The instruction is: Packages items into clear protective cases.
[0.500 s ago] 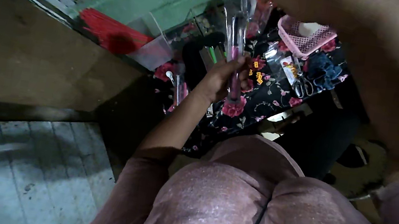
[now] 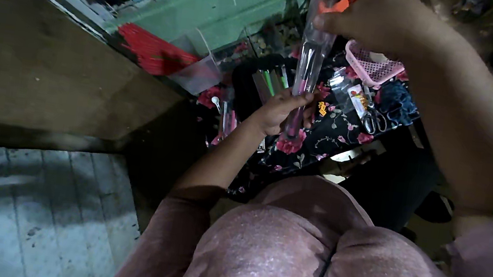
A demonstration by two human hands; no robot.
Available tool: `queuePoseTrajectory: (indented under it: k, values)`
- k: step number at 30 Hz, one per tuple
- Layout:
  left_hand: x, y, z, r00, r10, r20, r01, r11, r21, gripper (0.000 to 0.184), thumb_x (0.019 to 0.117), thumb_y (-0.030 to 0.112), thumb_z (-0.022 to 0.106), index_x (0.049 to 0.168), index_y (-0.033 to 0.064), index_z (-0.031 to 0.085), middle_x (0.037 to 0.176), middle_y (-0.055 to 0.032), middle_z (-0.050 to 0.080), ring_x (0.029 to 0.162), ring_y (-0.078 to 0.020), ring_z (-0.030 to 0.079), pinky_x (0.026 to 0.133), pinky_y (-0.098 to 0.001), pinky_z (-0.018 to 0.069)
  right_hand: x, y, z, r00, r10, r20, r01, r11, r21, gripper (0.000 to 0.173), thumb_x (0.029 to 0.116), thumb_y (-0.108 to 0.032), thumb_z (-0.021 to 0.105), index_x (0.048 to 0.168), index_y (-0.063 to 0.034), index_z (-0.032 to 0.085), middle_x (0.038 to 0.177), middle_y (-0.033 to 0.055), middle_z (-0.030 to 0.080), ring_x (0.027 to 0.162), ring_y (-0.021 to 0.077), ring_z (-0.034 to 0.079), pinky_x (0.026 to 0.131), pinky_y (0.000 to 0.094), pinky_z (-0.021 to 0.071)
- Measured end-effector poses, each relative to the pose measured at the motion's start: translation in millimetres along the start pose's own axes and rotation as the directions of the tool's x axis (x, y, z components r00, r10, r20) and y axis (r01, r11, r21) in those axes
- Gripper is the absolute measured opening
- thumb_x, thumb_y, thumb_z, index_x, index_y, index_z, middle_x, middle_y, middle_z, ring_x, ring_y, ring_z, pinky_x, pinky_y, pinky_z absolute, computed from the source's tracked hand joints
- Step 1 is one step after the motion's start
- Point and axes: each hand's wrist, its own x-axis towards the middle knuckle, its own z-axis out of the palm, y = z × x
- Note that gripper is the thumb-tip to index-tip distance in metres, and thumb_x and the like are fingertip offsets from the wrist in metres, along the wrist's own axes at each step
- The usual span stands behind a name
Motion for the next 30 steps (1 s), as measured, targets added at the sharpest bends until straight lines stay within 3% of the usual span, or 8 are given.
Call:
queuePoseTrajectory:
  k: [4, 7, 10, 12, 16, 20, 23, 30]
  values:
    - [-0.1, -5.6, -8.9, 0.994, 0.033, 0.102, -0.035, 0.999, 0.025, 0.026, 0.0994, 0.038, 0.061, 0.114, 0.0165, 0.062, 0.082, 0.0106, 0.068, 0.07, -0.0031, 0.065, 0.066, -0.0222, 0.0579, -7.1, -5.3, -6.3, 0.996, -0.028, 0.081, 0.027, 1.0, 0.008, 0.024, 0.0985, -0.026, 0.066, 0.111, -0.0051, 0.062, 0.096, 0.0025, 0.059, 0.081, 0.0053, 0.056, 0.078, 0.0261, 0.0495]
    - [3.1, -17.3, -30.1, 0.986, 0.085, 0.145, -0.117, 0.966, 0.231, 0.084, 0.0835, 0.058, 0.076, 0.14, 0.0031, 0.047, 0.114, 0.0027, 0.07, 0.104, -0.0096, 0.067, 0.091, -0.0293, 0.0569, -26.2, -21.5, -9.4, 0.976, -0.213, 0.035, 0.215, 0.976, -0.047, 0.018, 0.0976, -0.025, 0.066, 0.102, -0.0084, 0.066, 0.09, -0.0013, 0.061, 0.078, 0.0019, 0.057, 0.072, 0.0218, 0.0497]
    - [-2.1, -23.6, -37.3, 0.993, 0.098, 0.06, -0.114, 0.91, 0.4, 0.083, 0.0863, 0.033, 0.076, 0.146, -0.0057, 0.034, 0.135, -0.0039, 0.06, 0.122, -0.0073, 0.059, 0.104, -0.0274, 0.0503, -41.1, -30.1, 5.2, 0.932, -0.325, 0.157, 0.351, 0.919, -0.18, 0.017, 0.0955, -0.013, 0.069, 0.106, 0.0004, 0.071, 0.107, 0.0182, 0.067, 0.102, 0.0309, 0.065, 0.091, 0.05, 0.0521]
    - [-3.9, -23.7, -31.1, 0.991, 0.134, -0.021, -0.104, 0.853, 0.511, 0.07, 0.0839, 0.008, 0.074, 0.142, -0.0073, 0.039, 0.129, -0.0052, 0.061, 0.116, -0.0026, 0.059, 0.101, -0.0231, 0.0502, -45.1, -24.3, 15.5, 0.925, -0.342, 0.167, 0.372, 0.905, -0.206, 0.016, 0.0948, -0.01, 0.068, 0.105, 0.0016, 0.071, 0.106, 0.02, 0.067, 0.101, 0.035, 0.065, 0.089, 0.0523, 0.0515]
    - [-2.0, -41.3, -29.4, 0.983, 0.182, 0.009, -0.149, 0.772, 0.618, 0.055, 0.084, 0.007, 0.075, 0.131, -0.0086, 0.051, 0.119, -0.0055, 0.065, 0.106, 0.0002, 0.062, 0.094, -0.021, 0.0523, -41.6, -9.9, 24.1, 0.93, -0.335, 0.15, 0.357, 0.92, -0.16, 0.017, 0.0946, -0.015, 0.07, 0.1, 0.0011, 0.071, 0.106, 0.0182, 0.066, 0.101, 0.0311, 0.065, 0.089, 0.048, 0.0522]
    - [-5.8, -82.2, -36.1, 0.985, 0.165, -0.056, -0.121, 0.881, 0.458, 0.03, 0.0977, 0.009, 0.06, 0.124, -0.0032, 0.054, 0.105, 0.0028, 0.068, 0.093, -0.0018, 0.067, 0.085, -0.0248, 0.0578, -25.6, 25.8, 29.5, 0.977, -0.201, 0.077, 0.203, 0.979, -0.023, 0.022, 0.0988, -0.016, 0.066, 0.106, 0.0046, 0.069, 0.107, 0.0182, 0.067, 0.1, 0.0261, 0.065, 0.091, 0.0408, 0.0519]
    - [-21.2, -102.8, -39.9, 0.973, -0.017, -0.231, 0.116, 0.901, 0.419, 0.043, 0.104, 0.017, 0.052, 0.143, 0.0023, 0.042, 0.101, -0.0012, 0.066, 0.084, -0.0058, 0.067, 0.08, -0.0273, 0.0584, -10.7, 95.4, 54.5, 0.997, -0.029, -0.07, 0.04, 0.987, 0.158, 0.029, 0.1032, -0.018, 0.06, 0.122, 0.0043, 0.061, 0.112, 0.0159, 0.067, 0.099, 0.0202, 0.068, 0.09, 0.0361, 0.0566]
    - [-38.0, -128.2, -55.9, 0.85, -0.305, -0.43, 0.461, 0.824, 0.328, 0.05, 0.1047, 0.012, 0.053, 0.149, 0.001, 0.032, 0.099, -0.0132, 0.063, 0.081, -0.0177, 0.067, 0.078, -0.0364, 0.0591, -20.7, 276.6, 197.8, 0.888, 0.44, 0.137, -0.441, 0.897, -0.026, 0.033, 0.1005, -0.008, 0.057, 0.132, -0.0032, 0.064, 0.134, 0.0295, 0.059, 0.119, 0.0482, 0.061, 0.1, 0.0655, 0.0481]
